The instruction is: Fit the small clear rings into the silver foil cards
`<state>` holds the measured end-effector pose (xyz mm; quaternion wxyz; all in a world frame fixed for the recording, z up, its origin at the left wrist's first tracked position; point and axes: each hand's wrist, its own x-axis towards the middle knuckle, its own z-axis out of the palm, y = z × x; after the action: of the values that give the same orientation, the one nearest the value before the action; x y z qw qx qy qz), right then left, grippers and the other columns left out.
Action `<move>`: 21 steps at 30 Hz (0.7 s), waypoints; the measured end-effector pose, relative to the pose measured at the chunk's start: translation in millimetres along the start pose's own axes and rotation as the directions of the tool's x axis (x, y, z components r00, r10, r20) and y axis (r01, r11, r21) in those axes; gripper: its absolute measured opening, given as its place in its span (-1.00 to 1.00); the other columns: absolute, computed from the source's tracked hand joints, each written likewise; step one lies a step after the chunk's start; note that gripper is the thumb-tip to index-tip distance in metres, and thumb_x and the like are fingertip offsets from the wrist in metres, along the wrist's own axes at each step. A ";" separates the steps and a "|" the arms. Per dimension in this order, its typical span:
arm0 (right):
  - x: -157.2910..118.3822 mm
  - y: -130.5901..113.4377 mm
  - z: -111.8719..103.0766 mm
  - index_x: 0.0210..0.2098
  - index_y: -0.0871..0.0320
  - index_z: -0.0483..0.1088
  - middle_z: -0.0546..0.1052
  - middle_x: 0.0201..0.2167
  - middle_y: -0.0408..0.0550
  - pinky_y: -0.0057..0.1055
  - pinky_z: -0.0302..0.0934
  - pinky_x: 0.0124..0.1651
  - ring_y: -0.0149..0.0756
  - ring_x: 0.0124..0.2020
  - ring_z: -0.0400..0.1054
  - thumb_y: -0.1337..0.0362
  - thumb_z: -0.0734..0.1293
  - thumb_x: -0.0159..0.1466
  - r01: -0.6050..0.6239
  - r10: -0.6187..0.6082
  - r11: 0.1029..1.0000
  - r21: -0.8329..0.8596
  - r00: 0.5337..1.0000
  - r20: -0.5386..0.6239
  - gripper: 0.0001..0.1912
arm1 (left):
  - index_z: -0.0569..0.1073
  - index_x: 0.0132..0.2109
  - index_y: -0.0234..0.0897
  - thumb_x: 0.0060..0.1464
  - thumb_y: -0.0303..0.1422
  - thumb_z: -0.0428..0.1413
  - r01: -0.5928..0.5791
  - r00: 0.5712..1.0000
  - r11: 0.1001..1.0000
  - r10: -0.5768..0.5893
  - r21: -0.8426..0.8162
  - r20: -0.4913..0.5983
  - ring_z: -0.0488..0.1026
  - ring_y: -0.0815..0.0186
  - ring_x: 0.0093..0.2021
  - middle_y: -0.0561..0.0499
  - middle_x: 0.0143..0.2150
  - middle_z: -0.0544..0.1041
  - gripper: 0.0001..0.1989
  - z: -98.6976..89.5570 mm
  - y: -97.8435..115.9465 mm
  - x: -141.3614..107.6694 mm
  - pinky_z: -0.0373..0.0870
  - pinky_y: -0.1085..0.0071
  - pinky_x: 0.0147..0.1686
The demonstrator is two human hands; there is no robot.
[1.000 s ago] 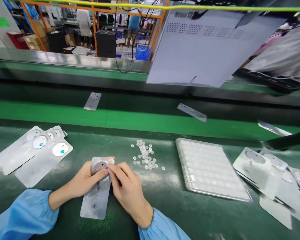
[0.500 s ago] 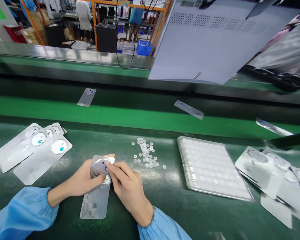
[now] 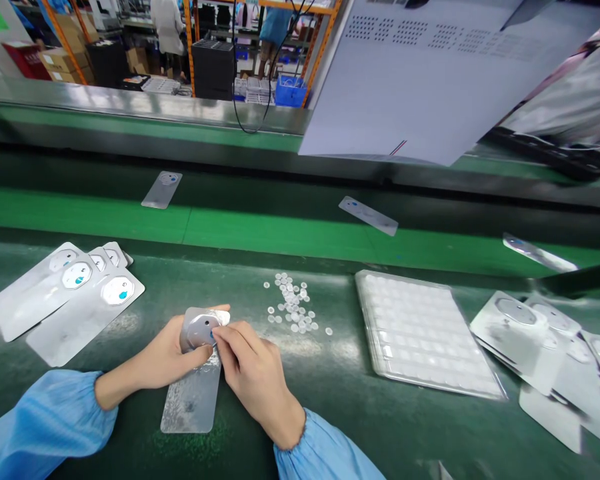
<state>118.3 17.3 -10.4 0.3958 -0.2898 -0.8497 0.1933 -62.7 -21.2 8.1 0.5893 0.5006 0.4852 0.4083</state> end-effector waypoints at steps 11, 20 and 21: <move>1.5 -2.9 -0.4 -0.09 0.14 0.44 0.58 -0.27 -0.04 -0.46 0.38 -0.33 -0.35 -0.33 0.51 0.41 0.26 0.46 -0.008 0.008 1.000 -0.012 1.000 0.002 -0.88 | 0.50 0.01 -0.32 0.13 -0.39 0.17 -0.030 0.999 0.999 0.030 0.016 -0.018 0.48 0.14 -0.06 -0.04 -0.18 0.54 -0.71 -0.3 4.4 0.8 0.40 0.27 -0.01; 2.8 -4.8 -2.2 -0.10 0.14 0.46 0.60 -0.27 -0.04 -0.47 0.39 -0.36 -0.34 -0.30 0.54 0.42 0.28 0.44 0.029 -0.031 0.998 -0.051 0.999 -0.033 -0.87 | 0.46 0.15 -0.33 0.12 -0.34 0.18 0.019 0.999 0.999 -0.020 -0.037 -0.043 0.50 0.15 -0.06 -0.07 -0.11 0.58 -0.55 -1.7 4.6 1.9 0.42 0.29 -0.07; 2.7 -5.1 -2.5 -0.10 0.14 0.46 0.60 -0.27 -0.03 -0.47 0.39 -0.36 -0.33 -0.29 0.55 0.42 0.29 0.43 0.035 -0.037 0.998 -0.055 0.999 -0.039 -0.86 | 0.43 0.19 -0.33 0.11 -0.33 0.19 0.023 0.998 0.999 -0.026 -0.048 -0.052 0.50 0.13 -0.02 -0.09 -0.06 0.59 -0.50 -2.0 4.3 2.1 0.42 0.27 -0.03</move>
<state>117.1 15.5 -4.6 0.4082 -0.2888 -0.8516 0.1572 -64.2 -18.1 11.9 0.5930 0.4696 0.4969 0.4253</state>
